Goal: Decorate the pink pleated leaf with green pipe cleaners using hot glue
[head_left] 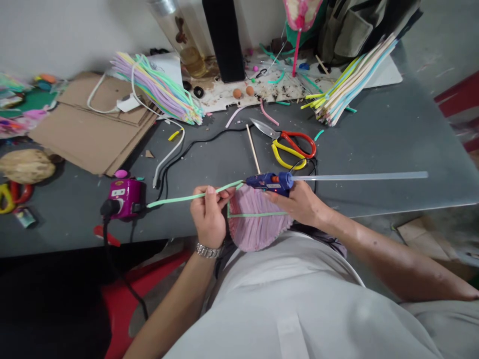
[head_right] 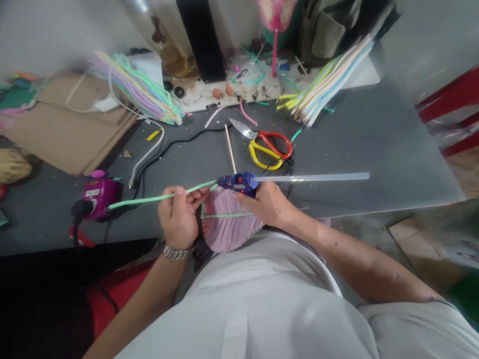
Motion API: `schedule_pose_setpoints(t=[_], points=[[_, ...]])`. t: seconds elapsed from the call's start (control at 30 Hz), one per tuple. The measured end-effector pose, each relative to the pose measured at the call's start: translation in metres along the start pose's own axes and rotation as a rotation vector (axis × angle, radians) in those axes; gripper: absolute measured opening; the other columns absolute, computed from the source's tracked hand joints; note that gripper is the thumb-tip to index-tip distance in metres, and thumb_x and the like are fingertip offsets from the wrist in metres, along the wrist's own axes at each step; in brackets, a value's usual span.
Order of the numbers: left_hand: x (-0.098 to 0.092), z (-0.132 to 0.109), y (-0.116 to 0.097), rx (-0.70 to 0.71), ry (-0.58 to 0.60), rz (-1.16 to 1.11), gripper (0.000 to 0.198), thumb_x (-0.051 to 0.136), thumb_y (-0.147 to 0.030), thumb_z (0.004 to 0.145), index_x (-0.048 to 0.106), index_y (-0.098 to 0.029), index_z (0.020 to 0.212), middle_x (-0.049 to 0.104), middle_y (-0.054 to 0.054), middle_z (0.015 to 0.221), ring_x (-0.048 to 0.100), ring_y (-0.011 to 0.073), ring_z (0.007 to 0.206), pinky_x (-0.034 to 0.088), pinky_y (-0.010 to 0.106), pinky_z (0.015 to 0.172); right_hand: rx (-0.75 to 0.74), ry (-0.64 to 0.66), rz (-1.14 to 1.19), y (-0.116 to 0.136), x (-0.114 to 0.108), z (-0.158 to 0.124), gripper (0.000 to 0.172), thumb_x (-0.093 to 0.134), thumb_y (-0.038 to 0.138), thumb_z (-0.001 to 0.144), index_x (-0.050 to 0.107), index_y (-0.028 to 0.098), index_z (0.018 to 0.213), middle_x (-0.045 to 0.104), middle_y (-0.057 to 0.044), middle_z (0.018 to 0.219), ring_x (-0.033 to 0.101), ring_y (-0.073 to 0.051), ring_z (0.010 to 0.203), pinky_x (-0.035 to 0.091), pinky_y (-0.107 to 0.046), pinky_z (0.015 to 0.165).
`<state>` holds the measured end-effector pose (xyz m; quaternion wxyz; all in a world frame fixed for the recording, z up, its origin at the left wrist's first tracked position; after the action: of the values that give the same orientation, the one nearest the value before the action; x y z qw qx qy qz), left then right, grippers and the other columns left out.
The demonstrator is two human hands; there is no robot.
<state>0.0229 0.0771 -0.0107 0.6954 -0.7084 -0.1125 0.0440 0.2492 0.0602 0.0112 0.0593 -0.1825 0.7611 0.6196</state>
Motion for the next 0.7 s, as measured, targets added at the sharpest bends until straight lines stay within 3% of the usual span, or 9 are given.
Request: schedule_pose_setpoints(t=[0.1, 0.17, 0.27, 0.37, 0.47, 0.53, 0.7], points=[[0.000, 0.000, -0.001, 0.000, -0.007, 0.008, 0.034, 0.066, -0.053, 0.092, 0.053, -0.021, 0.089, 0.065, -0.004, 0.071, 0.075, 0.0154, 0.077, 0.065, 0.036, 0.082, -0.048, 0.019, 0.136, 0.009, -0.004, -0.003, 0.037, 0.066, 0.055, 0.084, 0.069, 0.019, 0.086, 0.064, -0.001, 0.073, 0.054, -0.017, 0.071, 0.048, -0.030, 0.066], [0.001, -0.001, -0.002, 0.005, -0.007, 0.009, 0.036, 0.067, -0.054, 0.091, 0.054, -0.021, 0.089, 0.065, -0.004, 0.071, 0.075, 0.0149, 0.075, 0.065, 0.036, 0.083, 0.000, -0.026, 0.202, 0.008, -0.019, -0.008, 0.040, 0.069, 0.058, 0.081, 0.067, 0.018, 0.082, 0.062, -0.001, 0.069, 0.052, -0.015, 0.064, 0.046, -0.029, 0.061], [0.004, -0.002, -0.004, 0.008, 0.004, 0.013, 0.037, 0.067, -0.055, 0.090, 0.055, -0.020, 0.088, 0.065, -0.004, 0.070, 0.074, 0.0148, 0.074, 0.065, 0.036, 0.083, 0.125, -0.175, 0.246, -0.005, -0.059, -0.024, 0.040, 0.077, 0.056, 0.077, 0.066, 0.017, 0.078, 0.061, -0.002, 0.067, 0.051, -0.013, 0.059, 0.042, -0.029, 0.056], [0.006, -0.003, -0.007, 0.018, 0.007, 0.025, 0.038, 0.068, -0.056, 0.090, 0.055, -0.020, 0.088, 0.065, -0.003, 0.070, 0.075, 0.0153, 0.075, 0.065, 0.037, 0.083, 0.110, -0.418, 0.406, -0.021, -0.113, -0.041, 0.024, 0.079, 0.038, 0.079, 0.068, 0.019, 0.088, 0.066, -0.005, 0.080, 0.054, -0.014, 0.063, 0.043, -0.031, 0.060], [0.007, -0.004, -0.009, 0.025, 0.007, 0.035, 0.039, 0.067, -0.056, 0.090, 0.056, -0.019, 0.087, 0.065, -0.003, 0.070, 0.075, 0.0161, 0.076, 0.065, 0.037, 0.084, 0.218, -0.645, 0.577, -0.059, -0.156, -0.058, 0.011, 0.073, 0.027, 0.080, 0.065, 0.021, 0.086, 0.064, -0.006, 0.084, 0.056, -0.014, 0.066, 0.042, -0.032, 0.059], [0.008, -0.004, -0.010, 0.025, 0.012, 0.035, 0.040, 0.067, -0.057, 0.090, 0.056, -0.019, 0.087, 0.065, -0.002, 0.070, 0.076, 0.0167, 0.076, 0.065, 0.038, 0.084, 0.303, -0.662, 0.592, -0.081, -0.170, -0.062, 0.009, 0.069, 0.029, 0.084, 0.065, 0.021, 0.084, 0.066, -0.010, 0.088, 0.057, -0.015, 0.066, 0.040, -0.033, 0.056], [0.011, -0.003, -0.013, 0.045, 0.036, 0.042, 0.043, 0.068, -0.061, 0.088, 0.057, -0.019, 0.089, 0.064, -0.002, 0.069, 0.075, 0.0165, 0.074, 0.066, 0.035, 0.082, 0.385, -0.492, 0.540, -0.113, -0.189, -0.069, 0.025, 0.064, 0.045, 0.091, 0.072, 0.022, 0.088, 0.072, -0.018, 0.088, 0.069, -0.024, 0.074, 0.048, -0.040, 0.062]])
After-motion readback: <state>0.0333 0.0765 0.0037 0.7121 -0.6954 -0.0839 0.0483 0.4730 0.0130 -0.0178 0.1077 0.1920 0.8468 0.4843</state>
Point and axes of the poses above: each hand's wrist, its own z-axis towards the middle knuckle, its own x-axis out of the palm, y = z × x, the point moved 9 cm from there along z, towards the middle knuckle
